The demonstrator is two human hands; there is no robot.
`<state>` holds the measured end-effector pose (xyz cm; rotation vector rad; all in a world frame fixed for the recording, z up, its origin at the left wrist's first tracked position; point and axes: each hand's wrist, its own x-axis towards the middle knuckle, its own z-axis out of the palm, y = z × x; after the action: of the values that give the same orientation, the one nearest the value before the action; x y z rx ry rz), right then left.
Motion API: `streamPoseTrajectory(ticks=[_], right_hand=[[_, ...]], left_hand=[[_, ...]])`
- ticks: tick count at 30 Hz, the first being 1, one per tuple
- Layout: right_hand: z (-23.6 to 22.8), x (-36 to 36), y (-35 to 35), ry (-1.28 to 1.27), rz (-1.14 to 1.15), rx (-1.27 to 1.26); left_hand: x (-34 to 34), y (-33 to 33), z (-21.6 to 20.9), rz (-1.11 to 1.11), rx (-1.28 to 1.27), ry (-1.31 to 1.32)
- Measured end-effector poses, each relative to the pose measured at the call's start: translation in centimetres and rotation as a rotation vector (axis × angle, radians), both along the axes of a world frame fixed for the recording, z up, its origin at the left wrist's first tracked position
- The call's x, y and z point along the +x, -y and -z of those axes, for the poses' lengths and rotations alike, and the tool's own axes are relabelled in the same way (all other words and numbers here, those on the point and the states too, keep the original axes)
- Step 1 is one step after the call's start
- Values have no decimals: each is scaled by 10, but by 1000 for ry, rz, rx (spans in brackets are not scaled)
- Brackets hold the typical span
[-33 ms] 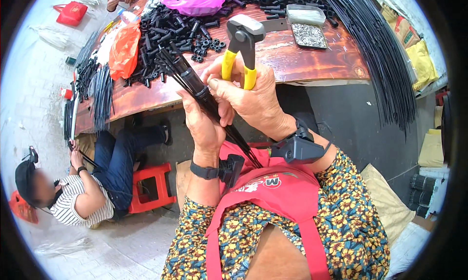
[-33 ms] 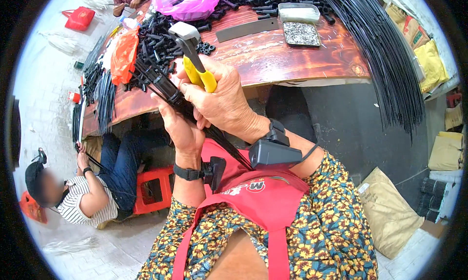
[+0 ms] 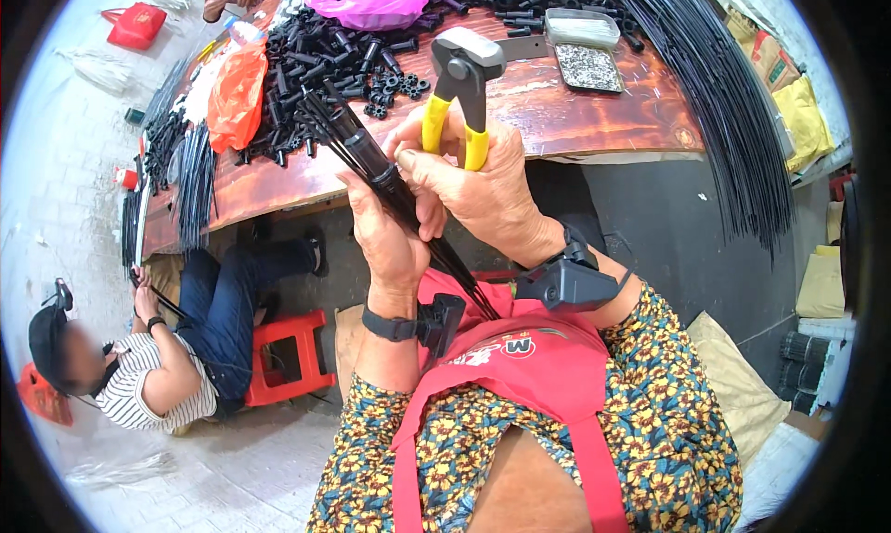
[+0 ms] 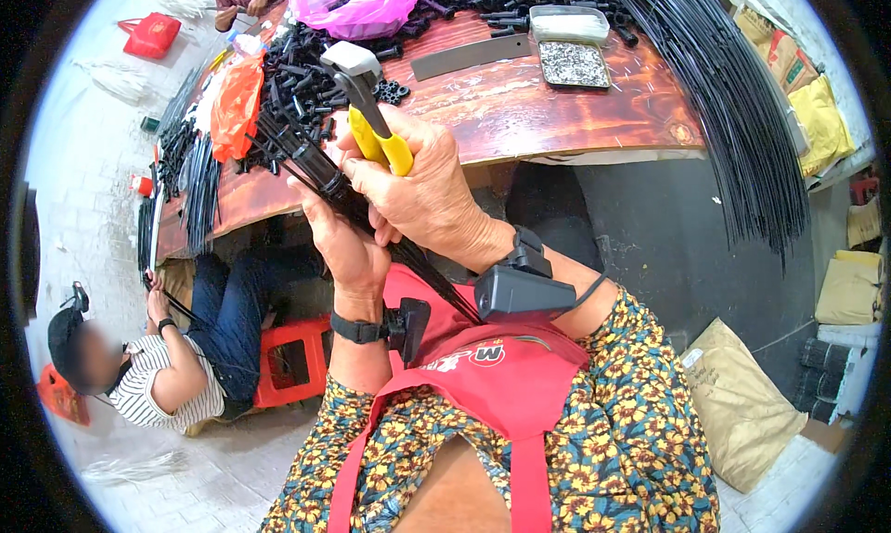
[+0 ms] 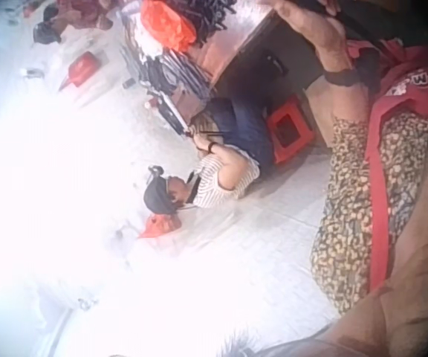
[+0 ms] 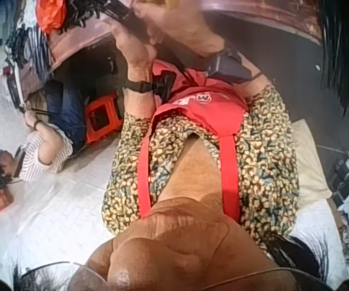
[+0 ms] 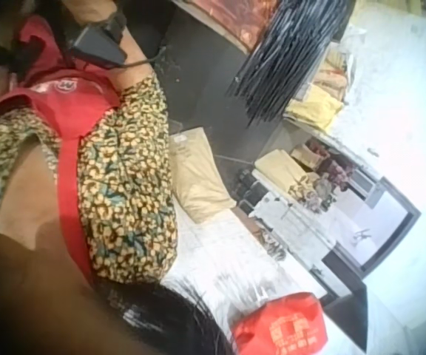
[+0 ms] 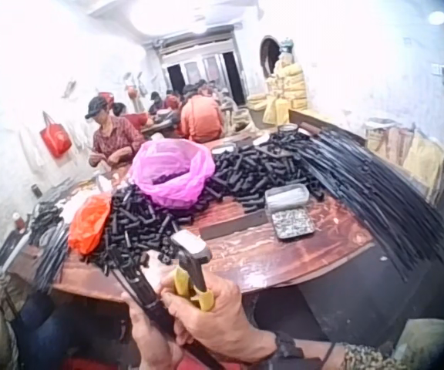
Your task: Assembling and securing plastic and metal components onto umbrella ribs using pliers.
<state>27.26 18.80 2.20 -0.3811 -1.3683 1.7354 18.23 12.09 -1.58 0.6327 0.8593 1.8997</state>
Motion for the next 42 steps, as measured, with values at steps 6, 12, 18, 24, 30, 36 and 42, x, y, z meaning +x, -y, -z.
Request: streamPoseTrajectory(ticks=[6, 12, 18, 24, 30, 36, 42], right_hand=[[-2, 1, 2, 25, 9, -4], [0, 3, 2, 35, -2, -46], [2, 5, 0, 27, -23, 54], [13, 3, -51, 13, -402, 210], [-14, 11, -50, 212, -403, 329], [0, 56, -47, 837, 31, 1045], [-3, 46, -44, 1057, 75, 1220]], left_hand=[[2, 0, -2, -49, -44, -12], [4, -2, -4, -78, -66, 38], [1, 0, -6, -29, -96, -24], [1, 1, 0, 107, -9, -25], [-3, 3, -11, 104, 1, -2], [-20, 6, 2, 135, 45, 21], [-24, 5, 10, 163, 22, 40]])
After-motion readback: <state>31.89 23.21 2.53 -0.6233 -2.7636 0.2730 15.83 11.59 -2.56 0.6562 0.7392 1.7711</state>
